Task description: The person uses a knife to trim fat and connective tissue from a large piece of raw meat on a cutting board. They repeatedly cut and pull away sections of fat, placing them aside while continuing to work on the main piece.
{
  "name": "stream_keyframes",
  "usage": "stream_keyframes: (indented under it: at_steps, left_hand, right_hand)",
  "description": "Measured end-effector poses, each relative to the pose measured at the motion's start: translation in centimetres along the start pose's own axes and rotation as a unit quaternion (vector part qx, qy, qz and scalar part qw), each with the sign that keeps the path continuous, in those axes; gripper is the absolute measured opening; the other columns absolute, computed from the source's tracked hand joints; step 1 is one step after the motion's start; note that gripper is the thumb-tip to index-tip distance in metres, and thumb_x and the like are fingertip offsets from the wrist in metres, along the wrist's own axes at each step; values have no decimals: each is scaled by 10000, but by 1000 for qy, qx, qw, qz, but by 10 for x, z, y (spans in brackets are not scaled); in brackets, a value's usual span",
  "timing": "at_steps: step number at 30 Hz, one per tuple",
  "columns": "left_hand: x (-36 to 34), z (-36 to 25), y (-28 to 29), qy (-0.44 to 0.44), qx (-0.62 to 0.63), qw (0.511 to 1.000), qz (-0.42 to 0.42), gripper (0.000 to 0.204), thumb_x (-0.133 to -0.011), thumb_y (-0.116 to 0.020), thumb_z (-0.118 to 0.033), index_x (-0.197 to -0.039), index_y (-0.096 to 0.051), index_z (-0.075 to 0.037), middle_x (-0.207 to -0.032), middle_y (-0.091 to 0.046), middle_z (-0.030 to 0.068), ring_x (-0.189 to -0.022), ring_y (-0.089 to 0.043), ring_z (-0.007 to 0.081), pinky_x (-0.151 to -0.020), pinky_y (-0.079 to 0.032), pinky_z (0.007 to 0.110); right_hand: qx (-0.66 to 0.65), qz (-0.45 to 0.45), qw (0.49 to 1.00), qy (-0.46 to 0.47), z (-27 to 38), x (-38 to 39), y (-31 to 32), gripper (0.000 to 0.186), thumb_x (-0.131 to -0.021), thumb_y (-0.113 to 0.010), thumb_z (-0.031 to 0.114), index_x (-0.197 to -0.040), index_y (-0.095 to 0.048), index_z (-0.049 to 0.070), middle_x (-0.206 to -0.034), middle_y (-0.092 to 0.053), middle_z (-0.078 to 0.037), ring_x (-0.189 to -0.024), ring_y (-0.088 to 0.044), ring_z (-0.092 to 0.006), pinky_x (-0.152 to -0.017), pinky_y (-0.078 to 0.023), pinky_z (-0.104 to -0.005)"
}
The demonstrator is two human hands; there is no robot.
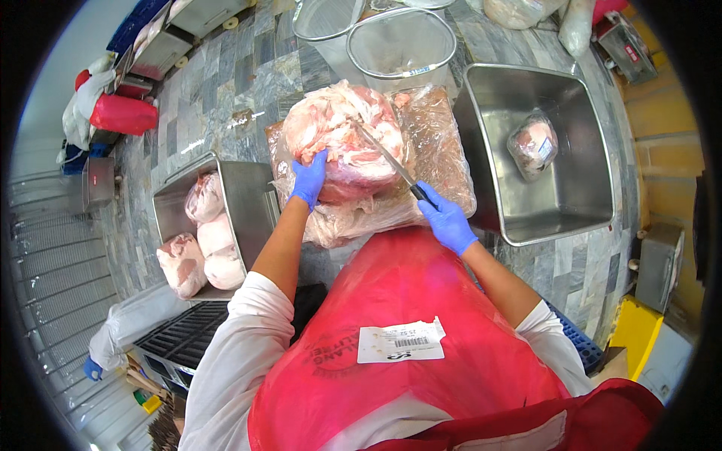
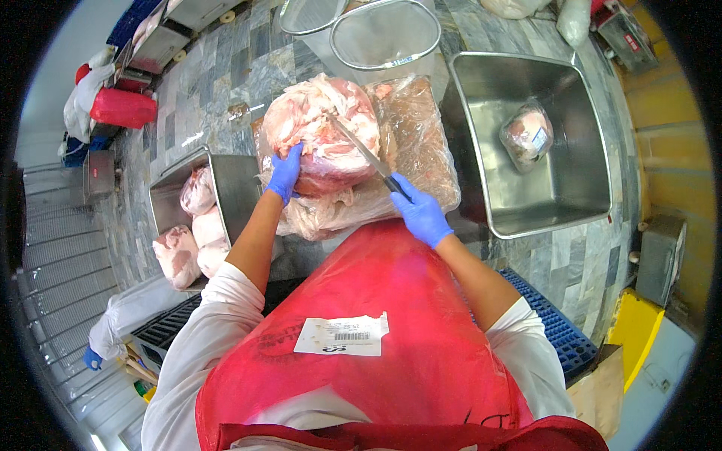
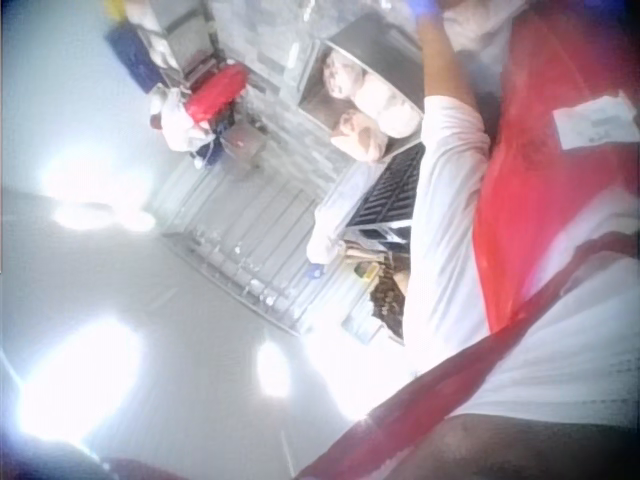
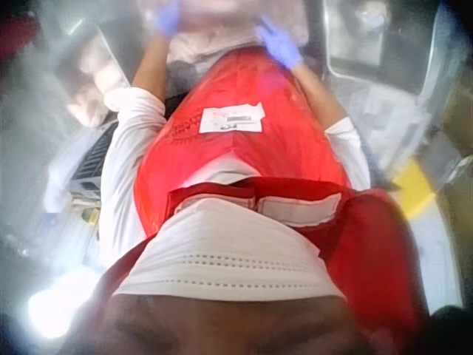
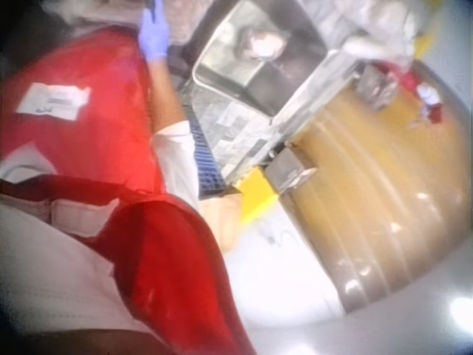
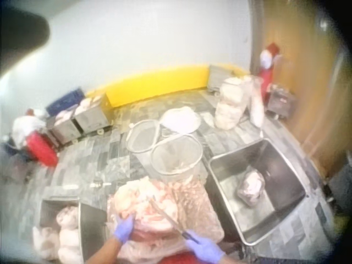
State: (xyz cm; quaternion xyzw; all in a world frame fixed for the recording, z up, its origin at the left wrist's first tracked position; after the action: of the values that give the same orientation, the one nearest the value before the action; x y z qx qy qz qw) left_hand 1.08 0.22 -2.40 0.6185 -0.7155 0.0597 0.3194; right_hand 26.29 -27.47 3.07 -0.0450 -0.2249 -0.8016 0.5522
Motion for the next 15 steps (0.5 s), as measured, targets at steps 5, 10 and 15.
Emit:
stream_keyframes:
  at_steps: [5,10,15]
  left_hand:
    - [-4,1,-2,-44,10,999,-3,1273,-836,-805,-564,-1597,-60,133,-1606,-350,312,-1466,-425,370,-1190,-365,414]
    - [-15,10,-10,-53,-14,999,0,1280,-823,-810,-563,-1586,-64,144,-1574,-398,342,-1454,-456,407,-1189,-374,416]
    - [-15,7,-12,-77,-27,996,-23,1240,-814,-815,-558,-1569,-128,146,-1537,-445,360,-1434,-487,427,-1182,-388,422]
  right_hand:
    - [-281,129,929,-202,-1,29,21,523,-1066,-633,318,-1534,-547,102,-993,-754,-29,-693,-689,-223,-703,-583,-369]
    - [147,62,987,5,64,37,91,492,-1049,-628,372,-1472,-612,119,-1128,-777,-160,-879,-756,-327,-829,-591,-427]
    - [514,123,848,-27,178,17,120,469,-1027,-582,435,-1419,-654,189,-1082,-736,-260,-1013,-714,-430,-874,-571,-505]
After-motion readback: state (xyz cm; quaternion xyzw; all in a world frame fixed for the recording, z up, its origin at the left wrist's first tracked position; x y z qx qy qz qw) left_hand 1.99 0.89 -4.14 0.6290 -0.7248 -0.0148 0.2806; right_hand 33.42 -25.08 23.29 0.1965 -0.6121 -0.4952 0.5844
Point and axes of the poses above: each hand's wrist, its own x-axis away from the middle knuckle, its own y-axis out of the back of the hand, z = x × y, the point moved 6 cm from there along -x, towards the middle knuckle
